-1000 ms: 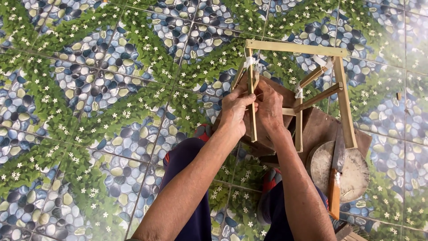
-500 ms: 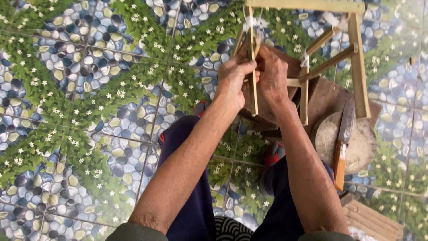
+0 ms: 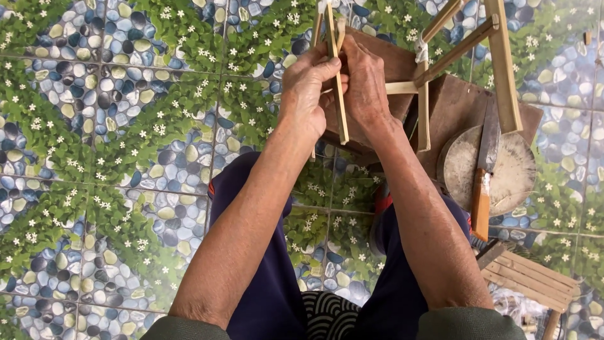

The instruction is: Sawing bamboo sticks and assembling a small wooden frame while sitting on the floor.

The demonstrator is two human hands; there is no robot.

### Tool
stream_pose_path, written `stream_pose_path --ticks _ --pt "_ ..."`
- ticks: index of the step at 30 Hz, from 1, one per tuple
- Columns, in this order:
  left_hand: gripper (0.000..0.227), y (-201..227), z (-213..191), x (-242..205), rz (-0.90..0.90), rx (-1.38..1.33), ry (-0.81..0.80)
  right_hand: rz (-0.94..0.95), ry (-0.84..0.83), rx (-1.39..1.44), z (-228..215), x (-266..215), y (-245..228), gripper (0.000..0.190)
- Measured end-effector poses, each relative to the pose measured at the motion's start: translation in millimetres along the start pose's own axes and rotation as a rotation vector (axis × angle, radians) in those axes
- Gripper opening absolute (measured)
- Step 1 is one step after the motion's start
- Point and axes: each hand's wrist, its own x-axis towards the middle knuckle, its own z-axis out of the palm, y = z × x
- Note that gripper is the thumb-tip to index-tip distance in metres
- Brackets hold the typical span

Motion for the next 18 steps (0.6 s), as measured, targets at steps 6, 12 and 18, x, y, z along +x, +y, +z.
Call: stream_pose_path --ticks 6,12,18 --pt "0.041 2 -2 -2 0.055 0.031 -0.037 -0.139 0.045 -0.01 1 -3 2 0.019" --pt "0.037 3 0 -3 0.09 0.035 -0.085 -0.123 0.04 -0.025 0 -2 1 0.021" --pt "0.027 5 8 -6 0.012 -0.01 0.011 -0.104 -0.006 -0.097 1 3 8 0.037"
